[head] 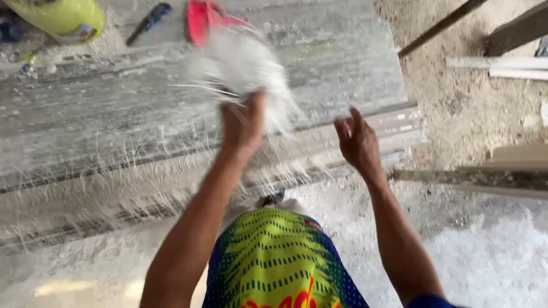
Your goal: The person retrieves a bundle of white fibers from a bucket and spreads them onto a flat surface. They then use a small scoop to apply a white powder from a bucket onto the fibers and rub it in with their hands.
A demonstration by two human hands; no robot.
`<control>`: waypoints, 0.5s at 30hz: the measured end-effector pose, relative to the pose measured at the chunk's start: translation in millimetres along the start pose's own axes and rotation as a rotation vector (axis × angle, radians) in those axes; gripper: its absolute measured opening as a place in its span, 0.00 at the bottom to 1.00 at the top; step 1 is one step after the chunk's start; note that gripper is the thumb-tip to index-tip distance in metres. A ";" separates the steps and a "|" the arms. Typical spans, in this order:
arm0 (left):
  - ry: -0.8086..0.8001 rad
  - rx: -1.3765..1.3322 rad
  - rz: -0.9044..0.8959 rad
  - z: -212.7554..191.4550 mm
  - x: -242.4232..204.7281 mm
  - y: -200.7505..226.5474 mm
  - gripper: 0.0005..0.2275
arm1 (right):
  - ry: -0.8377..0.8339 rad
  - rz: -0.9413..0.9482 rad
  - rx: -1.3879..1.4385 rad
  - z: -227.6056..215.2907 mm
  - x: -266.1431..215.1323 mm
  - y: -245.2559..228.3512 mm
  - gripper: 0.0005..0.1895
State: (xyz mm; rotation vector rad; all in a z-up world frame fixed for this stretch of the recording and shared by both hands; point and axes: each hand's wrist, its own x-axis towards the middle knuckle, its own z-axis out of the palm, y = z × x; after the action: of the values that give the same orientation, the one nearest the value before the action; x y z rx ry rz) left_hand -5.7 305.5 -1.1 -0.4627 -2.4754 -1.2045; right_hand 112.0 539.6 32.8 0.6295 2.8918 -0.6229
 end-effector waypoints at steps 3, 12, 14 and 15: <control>-0.131 0.167 0.174 49.9 -31.7 27.3 0.05 | -0.141 -0.312 0.719 -36.0 -14.1 -59.6 0.42; 0.081 -1.540 -0.473 -62.4 58.9 74.3 0.13 | 0.339 -0.904 0.289 66.8 8.5 17.1 0.17; 0.123 -0.183 0.217 -77.5 69.6 56.7 0.06 | -0.023 -0.581 0.042 92.9 28.6 58.0 0.23; 0.124 -0.186 0.216 -76.5 63.9 51.4 0.06 | -0.023 -0.579 0.039 103.7 27.0 83.2 0.23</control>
State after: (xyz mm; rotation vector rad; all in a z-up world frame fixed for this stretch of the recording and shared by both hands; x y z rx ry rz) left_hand -27.5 283.3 106.6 -0.6657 -2.1573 -1.3347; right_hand 125.3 575.4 -97.3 -0.2344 3.0367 -0.7347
